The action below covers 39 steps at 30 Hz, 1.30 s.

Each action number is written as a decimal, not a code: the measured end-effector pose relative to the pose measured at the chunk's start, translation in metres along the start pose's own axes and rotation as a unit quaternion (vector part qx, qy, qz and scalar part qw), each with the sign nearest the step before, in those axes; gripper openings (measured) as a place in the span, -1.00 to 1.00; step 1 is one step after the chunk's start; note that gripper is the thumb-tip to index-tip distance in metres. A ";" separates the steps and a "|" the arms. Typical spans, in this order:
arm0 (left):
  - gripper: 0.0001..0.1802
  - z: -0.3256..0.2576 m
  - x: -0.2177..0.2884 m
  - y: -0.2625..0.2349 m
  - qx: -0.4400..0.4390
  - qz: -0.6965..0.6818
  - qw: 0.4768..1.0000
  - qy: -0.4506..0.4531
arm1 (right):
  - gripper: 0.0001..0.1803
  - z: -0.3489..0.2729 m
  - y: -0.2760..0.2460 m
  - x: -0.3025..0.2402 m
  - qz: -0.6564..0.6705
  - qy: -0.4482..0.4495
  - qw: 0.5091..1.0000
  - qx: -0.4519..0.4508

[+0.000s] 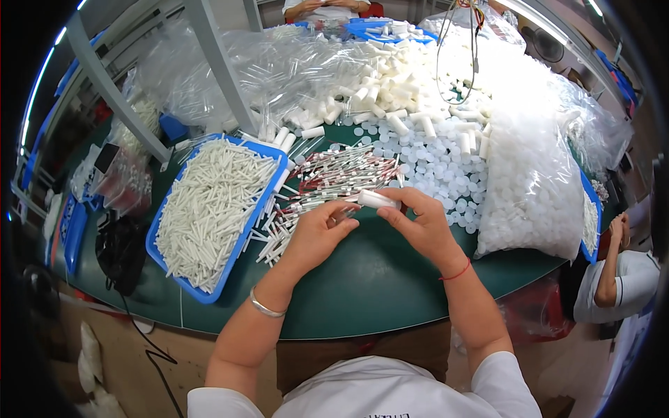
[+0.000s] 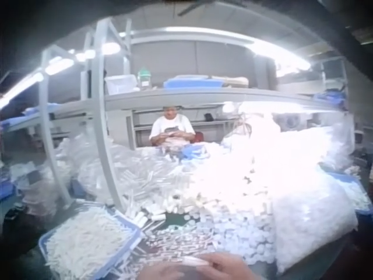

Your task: The person assembles small plastic tubes with filter inserts by hand at a factory workbench.

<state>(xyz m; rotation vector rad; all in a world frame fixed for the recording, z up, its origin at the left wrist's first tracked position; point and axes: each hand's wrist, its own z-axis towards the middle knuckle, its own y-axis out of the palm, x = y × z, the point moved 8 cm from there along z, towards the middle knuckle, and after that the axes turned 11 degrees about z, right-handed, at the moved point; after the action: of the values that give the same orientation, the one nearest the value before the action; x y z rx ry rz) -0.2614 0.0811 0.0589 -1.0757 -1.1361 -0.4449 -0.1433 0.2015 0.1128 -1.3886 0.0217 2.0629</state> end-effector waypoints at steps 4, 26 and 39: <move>-0.63 -0.003 0.001 0.006 0.017 -0.013 1.000 0.006 | -0.69 -0.001 0.002 -0.001 0.067 0.001 0.998 -0.003; -0.58 -0.007 0.002 0.017 -0.084 -0.064 0.992 -0.072 | -0.47 -0.008 0.033 -0.008 0.113 0.090 0.984 -0.101; -0.53 -0.016 0.012 0.031 -0.097 -0.108 0.989 -0.028 | -0.53 -0.014 0.056 0.016 0.450 0.228 0.853 -0.134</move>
<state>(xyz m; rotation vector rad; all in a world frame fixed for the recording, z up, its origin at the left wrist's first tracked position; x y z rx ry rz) -0.2247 0.0840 0.0555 -1.1427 -1.2859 -0.7107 -0.1646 0.1601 0.0749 -2.3326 0.7428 2.4251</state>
